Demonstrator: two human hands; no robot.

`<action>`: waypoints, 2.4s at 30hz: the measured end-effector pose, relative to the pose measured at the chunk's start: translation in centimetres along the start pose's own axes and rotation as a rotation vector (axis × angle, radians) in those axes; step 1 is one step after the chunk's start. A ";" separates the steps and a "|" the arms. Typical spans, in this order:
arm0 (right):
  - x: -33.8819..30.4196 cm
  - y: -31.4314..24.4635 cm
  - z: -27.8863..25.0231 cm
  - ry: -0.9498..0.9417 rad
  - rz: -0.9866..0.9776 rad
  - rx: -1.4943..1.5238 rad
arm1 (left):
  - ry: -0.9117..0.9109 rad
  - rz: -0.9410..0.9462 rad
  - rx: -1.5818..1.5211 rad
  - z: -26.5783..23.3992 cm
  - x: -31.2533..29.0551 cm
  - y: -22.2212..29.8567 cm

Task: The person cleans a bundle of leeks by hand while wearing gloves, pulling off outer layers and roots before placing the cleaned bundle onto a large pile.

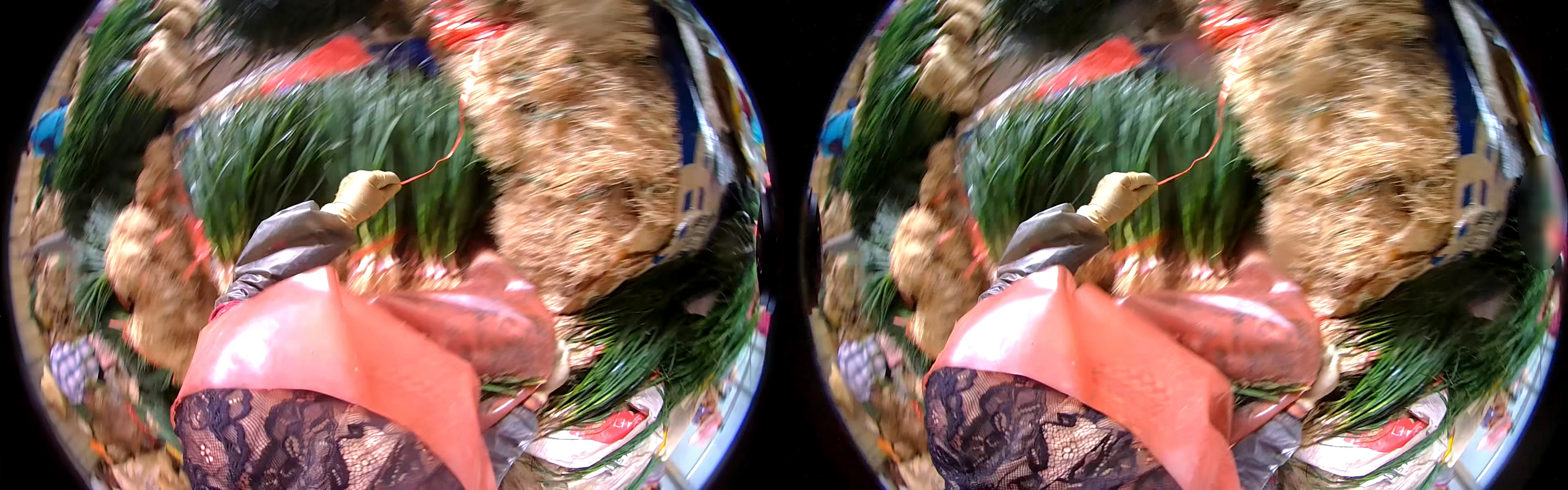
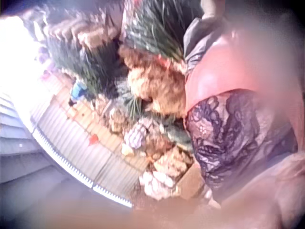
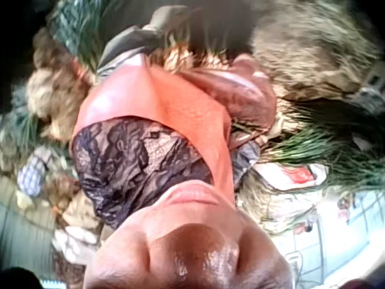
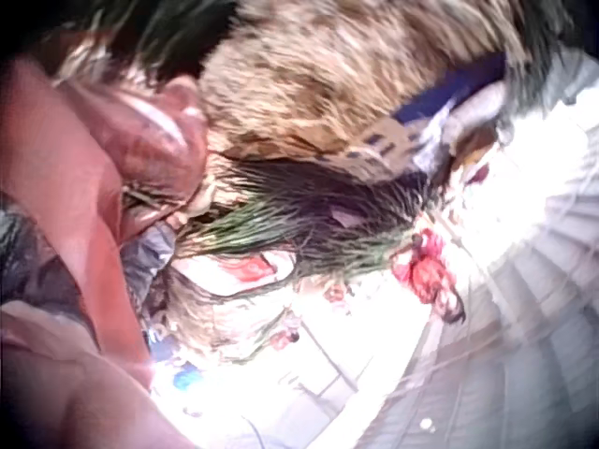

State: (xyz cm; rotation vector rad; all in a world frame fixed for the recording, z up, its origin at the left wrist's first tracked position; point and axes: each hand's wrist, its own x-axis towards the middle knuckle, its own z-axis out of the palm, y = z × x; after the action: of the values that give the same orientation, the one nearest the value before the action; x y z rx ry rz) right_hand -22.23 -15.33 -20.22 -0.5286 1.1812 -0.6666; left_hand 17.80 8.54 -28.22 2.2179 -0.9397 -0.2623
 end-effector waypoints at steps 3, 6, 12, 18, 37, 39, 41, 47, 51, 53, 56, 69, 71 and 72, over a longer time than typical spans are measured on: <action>3.2 0.3 -5.3 -0.239 -0.074 -0.106 | -0.080 -0.065 0.508 -6.7 -10.1 -2.9; 3.8 -0.1 -6.2 -0.324 -0.165 -0.225 | -0.009 -0.157 0.825 -13.1 -16.8 -7.3; 6.2 -1.3 -9.2 -0.281 -0.258 -0.344 | -0.034 -0.230 0.822 -20.9 -23.3 -12.9; 4.2 -0.8 -7.9 -0.162 -0.400 -0.393 | 0.028 -0.480 0.888 -18.8 -28.2 -24.5; 1.9 0.1 -5.5 -0.109 -0.395 -0.280 | -0.120 -0.678 0.397 -0.3 -6.2 -17.4; 2.3 0.2 -5.9 -0.110 -0.416 -0.305 | 0.101 -0.688 0.302 -0.2 -6.4 -18.0; 1.9 0.1 -6.7 -0.039 -0.412 -0.291 | 0.237 -0.567 0.195 -2.0 -6.4 -16.0; 3.7 -4.6 -7.4 -0.010 -0.364 0.021 | -0.066 -0.571 -0.830 -13.4 -8.8 -5.9; -11.6 -4.5 12.7 -0.489 -1.510 -1.569 | -0.418 -0.505 -0.669 -17.0 -10.0 4.0; -15.2 -0.5 18.5 -0.898 -1.594 -1.575 | -0.639 -0.474 -0.654 -17.8 -9.0 10.4; -15.5 8.4 21.5 -1.147 -1.719 -1.471 | -0.808 -0.269 -0.385 -18.9 -9.4 15.2; -7.6 17.4 22.6 -1.092 -1.876 -1.820 | -0.180 -0.231 0.554 -25.3 -18.8 -2.8; -7.2 20.1 23.6 -1.046 -1.681 -2.004 | -0.203 -0.418 0.871 -21.2 -19.8 -7.8; -7.1 20.7 23.4 -0.985 -1.693 -1.984 | -0.129 -0.383 0.732 -19.9 -22.0 -11.3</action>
State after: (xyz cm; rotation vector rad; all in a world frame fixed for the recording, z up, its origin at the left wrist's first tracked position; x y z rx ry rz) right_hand 2.45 4.93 -22.74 -3.1888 -0.3069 -0.1209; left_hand 16.79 39.81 -23.08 3.0938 -0.7355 -0.2635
